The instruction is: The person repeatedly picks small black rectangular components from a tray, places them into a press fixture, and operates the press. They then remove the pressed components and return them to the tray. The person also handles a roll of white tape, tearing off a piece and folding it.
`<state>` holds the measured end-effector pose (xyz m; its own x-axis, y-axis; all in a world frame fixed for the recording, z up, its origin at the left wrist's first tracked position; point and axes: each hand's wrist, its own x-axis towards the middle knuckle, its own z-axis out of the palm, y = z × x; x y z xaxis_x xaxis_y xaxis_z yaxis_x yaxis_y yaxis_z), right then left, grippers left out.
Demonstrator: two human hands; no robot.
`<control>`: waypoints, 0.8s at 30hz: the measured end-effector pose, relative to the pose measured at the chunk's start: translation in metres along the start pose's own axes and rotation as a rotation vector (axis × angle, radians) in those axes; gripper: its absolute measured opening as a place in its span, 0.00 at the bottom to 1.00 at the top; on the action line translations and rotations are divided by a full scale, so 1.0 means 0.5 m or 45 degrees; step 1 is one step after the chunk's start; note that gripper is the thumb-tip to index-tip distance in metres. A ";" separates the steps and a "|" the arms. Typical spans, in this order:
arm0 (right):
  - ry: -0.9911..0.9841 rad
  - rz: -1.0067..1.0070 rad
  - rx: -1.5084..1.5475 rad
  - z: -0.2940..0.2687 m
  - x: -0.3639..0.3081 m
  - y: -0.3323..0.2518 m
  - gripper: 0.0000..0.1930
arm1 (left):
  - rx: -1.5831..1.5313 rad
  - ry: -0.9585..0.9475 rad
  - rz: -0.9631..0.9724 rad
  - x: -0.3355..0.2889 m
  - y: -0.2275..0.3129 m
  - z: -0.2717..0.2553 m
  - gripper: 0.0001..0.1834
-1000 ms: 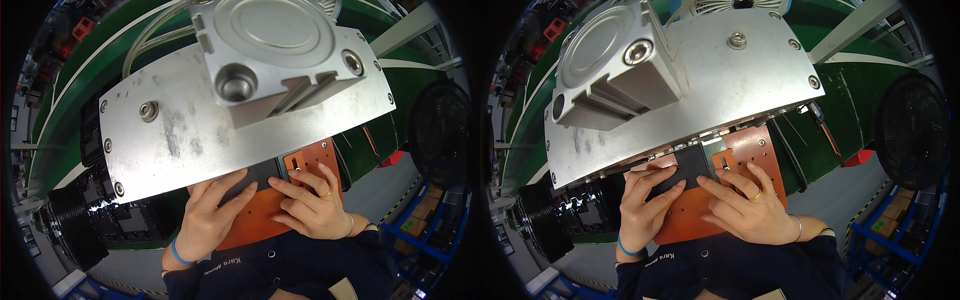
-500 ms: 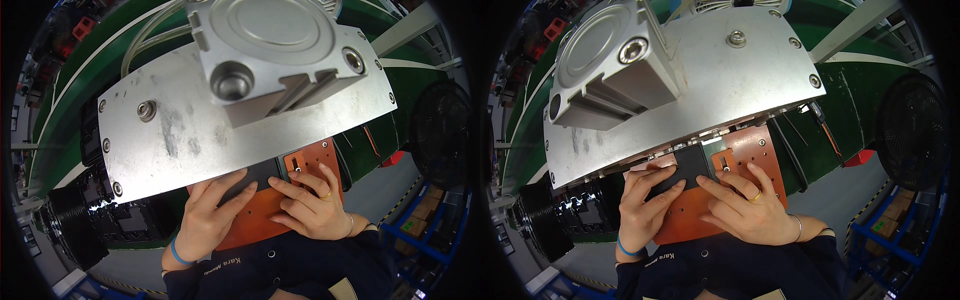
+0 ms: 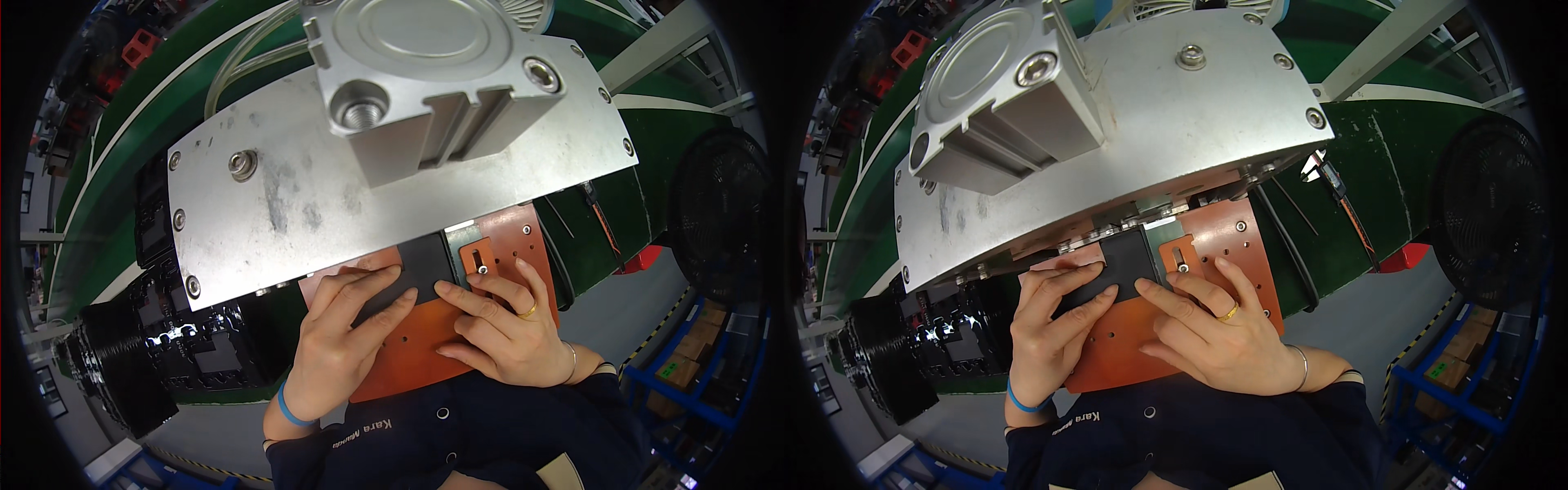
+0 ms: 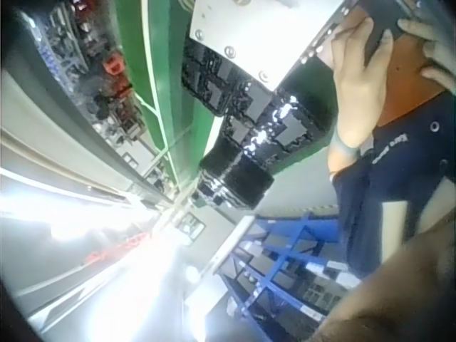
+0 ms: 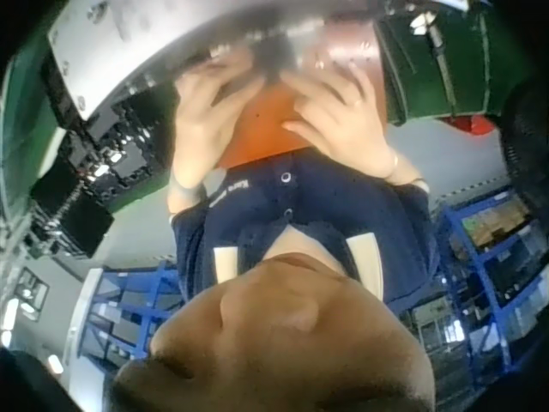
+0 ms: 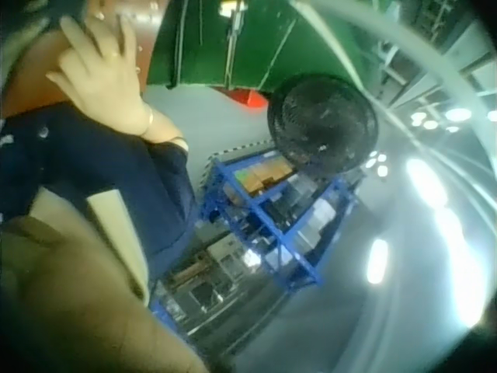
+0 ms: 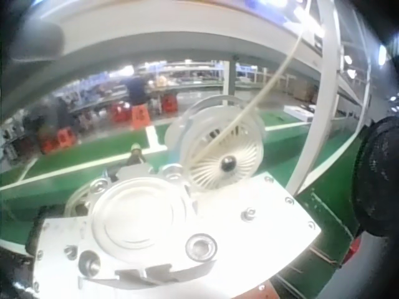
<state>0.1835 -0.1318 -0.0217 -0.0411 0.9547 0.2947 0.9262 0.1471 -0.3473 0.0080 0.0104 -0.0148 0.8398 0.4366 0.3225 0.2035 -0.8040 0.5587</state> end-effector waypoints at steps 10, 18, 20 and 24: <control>0.231 0.067 0.412 -0.048 0.019 0.026 0.17 | 0.068 0.009 0.091 -0.007 0.000 -0.003 0.27; -0.101 0.523 1.198 -0.066 0.059 0.027 0.13 | 0.270 0.169 0.319 -0.031 0.060 -0.023 0.24; -0.236 0.636 1.472 -0.058 0.069 0.027 0.10 | 0.306 0.193 0.346 -0.036 0.066 -0.017 0.23; -0.316 0.644 1.678 -0.062 0.072 0.028 0.08 | 0.134 0.314 0.306 -0.049 0.047 -0.020 0.24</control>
<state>0.2069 -0.1036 0.0117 -0.0086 0.9754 -0.2203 -0.1510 -0.2190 -0.9640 -0.0127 -0.0151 -0.0016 0.7259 0.3042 0.6168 0.0765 -0.9270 0.3672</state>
